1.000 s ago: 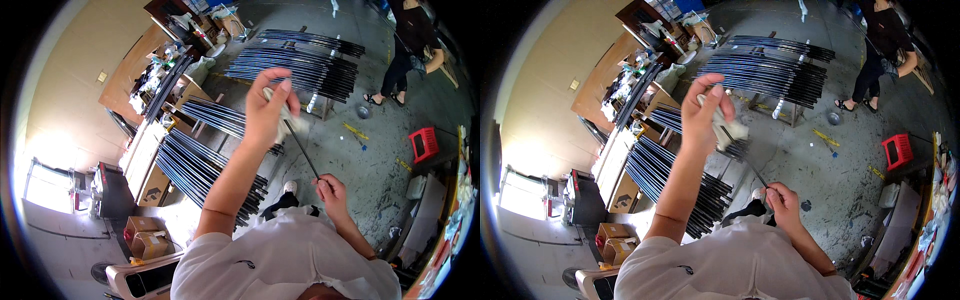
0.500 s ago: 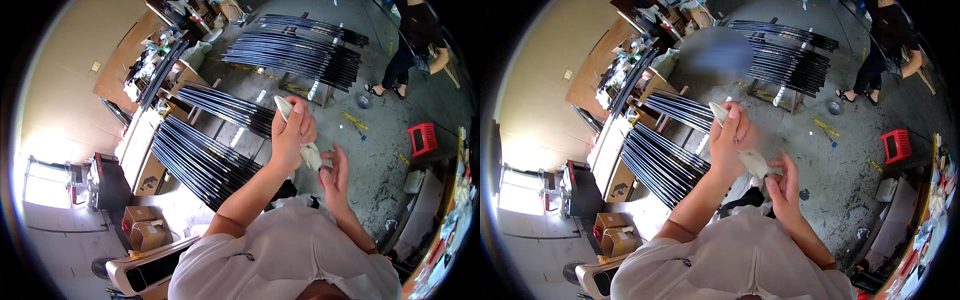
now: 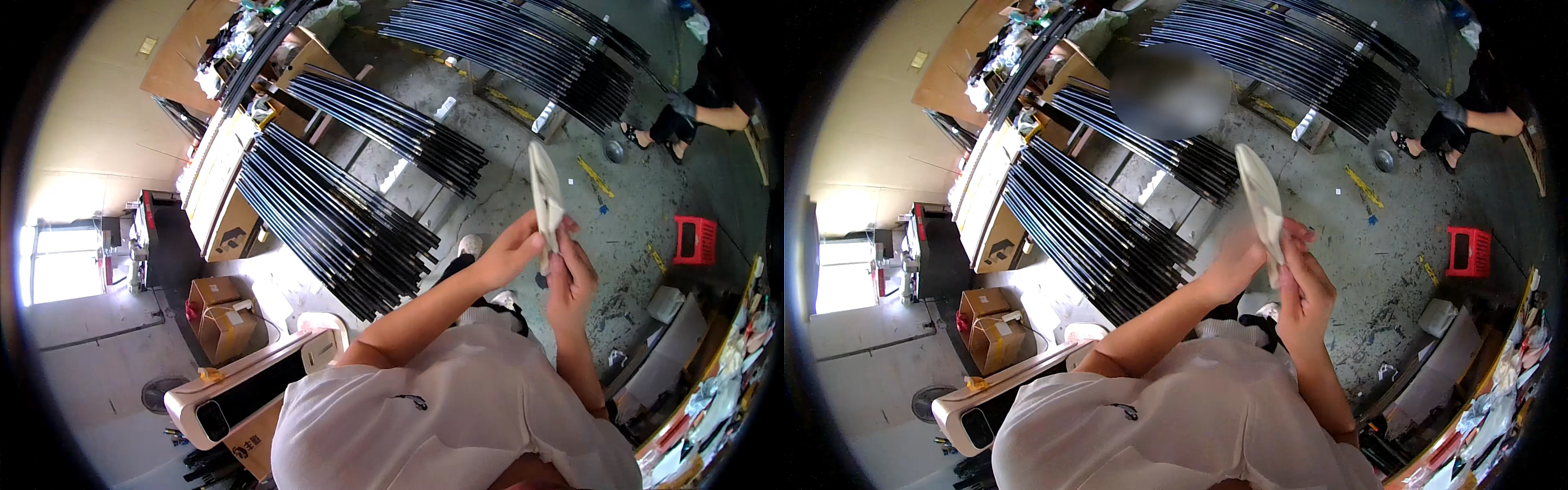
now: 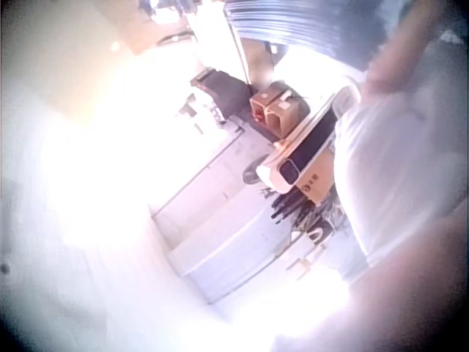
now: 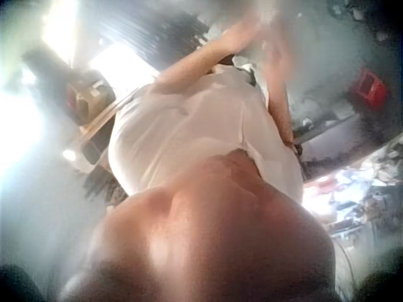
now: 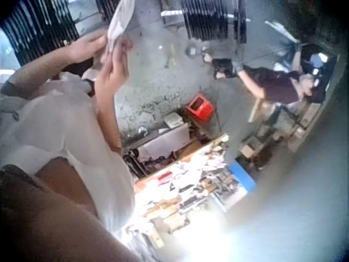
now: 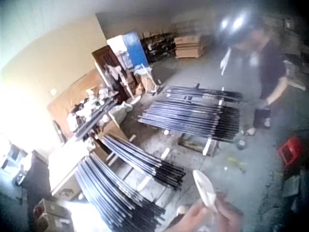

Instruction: The person wipes long black rods with a cloth and places them back onto a rack.

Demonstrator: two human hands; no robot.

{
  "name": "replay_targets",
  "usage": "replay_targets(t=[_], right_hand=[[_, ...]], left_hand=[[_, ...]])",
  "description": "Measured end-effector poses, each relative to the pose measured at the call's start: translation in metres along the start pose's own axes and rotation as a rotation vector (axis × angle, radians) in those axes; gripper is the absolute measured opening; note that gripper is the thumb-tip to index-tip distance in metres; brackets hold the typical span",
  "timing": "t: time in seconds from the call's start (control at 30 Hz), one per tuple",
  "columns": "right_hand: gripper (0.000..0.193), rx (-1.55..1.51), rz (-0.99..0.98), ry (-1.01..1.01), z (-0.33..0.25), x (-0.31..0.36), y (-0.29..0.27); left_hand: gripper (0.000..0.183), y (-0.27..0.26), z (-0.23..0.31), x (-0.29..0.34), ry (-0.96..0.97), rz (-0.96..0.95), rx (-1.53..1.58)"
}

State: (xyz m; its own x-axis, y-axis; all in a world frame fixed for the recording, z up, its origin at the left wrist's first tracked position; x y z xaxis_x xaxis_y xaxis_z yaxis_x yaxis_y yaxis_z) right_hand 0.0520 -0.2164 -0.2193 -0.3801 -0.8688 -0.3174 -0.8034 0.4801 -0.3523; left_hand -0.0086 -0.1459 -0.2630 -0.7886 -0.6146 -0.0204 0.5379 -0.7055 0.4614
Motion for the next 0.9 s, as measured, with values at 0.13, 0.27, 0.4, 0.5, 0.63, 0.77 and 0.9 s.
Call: replay_targets(t=[0.13, 0.27, 0.4, 0.5, 0.63, 0.77, 0.9], right_hand=[[0.034, 0.044, 0.012, 0.098, 0.028, -0.008, 0.0], [0.033, 0.09, 0.045, 0.219, 0.06, -0.012, 0.005], [0.033, 0.033, 0.11, 0.455, 0.114, 0.006, 0.006], [0.034, -0.012, 0.138, 0.527, 0.132, 0.011, 0.005], [0.032, 0.143, 0.134, 0.462, 0.142, 0.02, -0.001], [0.03, 0.247, 0.096, 0.362, 0.121, -0.007, 0.019], [0.035, 0.218, 0.101, 0.367, 0.121, 0.0, 0.026]], left_hand=[[0.052, -0.114, -0.092, -0.001, -0.245, 0.248, -0.083], [0.029, -0.275, -0.208, 0.026, -0.513, 0.732, 0.024], [0.028, -0.418, -0.301, 0.059, -0.704, 1.061, -0.121], [0.036, -0.507, -0.365, 0.087, -0.744, 1.356, -0.267], [0.029, -0.512, -0.377, 0.062, -0.73, 1.315, 0.161], [0.021, -0.491, -0.373, 0.04, -0.682, 1.255, 0.313], [0.01, -0.479, -0.361, 0.046, -0.659, 1.184, 0.269]])
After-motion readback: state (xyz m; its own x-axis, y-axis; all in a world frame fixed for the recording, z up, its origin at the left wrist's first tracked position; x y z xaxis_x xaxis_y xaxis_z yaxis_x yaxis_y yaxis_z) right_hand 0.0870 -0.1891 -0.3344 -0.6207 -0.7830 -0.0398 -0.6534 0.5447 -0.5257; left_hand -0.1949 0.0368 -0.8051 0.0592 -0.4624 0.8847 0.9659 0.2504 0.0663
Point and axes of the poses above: each hand's wrist, its own x-axis away from the middle knuckle, its own y-axis out of the palm, z = x × y, the point moved 10 cm from there along -x, towards the middle knuckle, and after that the axes turned 5 degrees about -y, right-handed, at the moved point
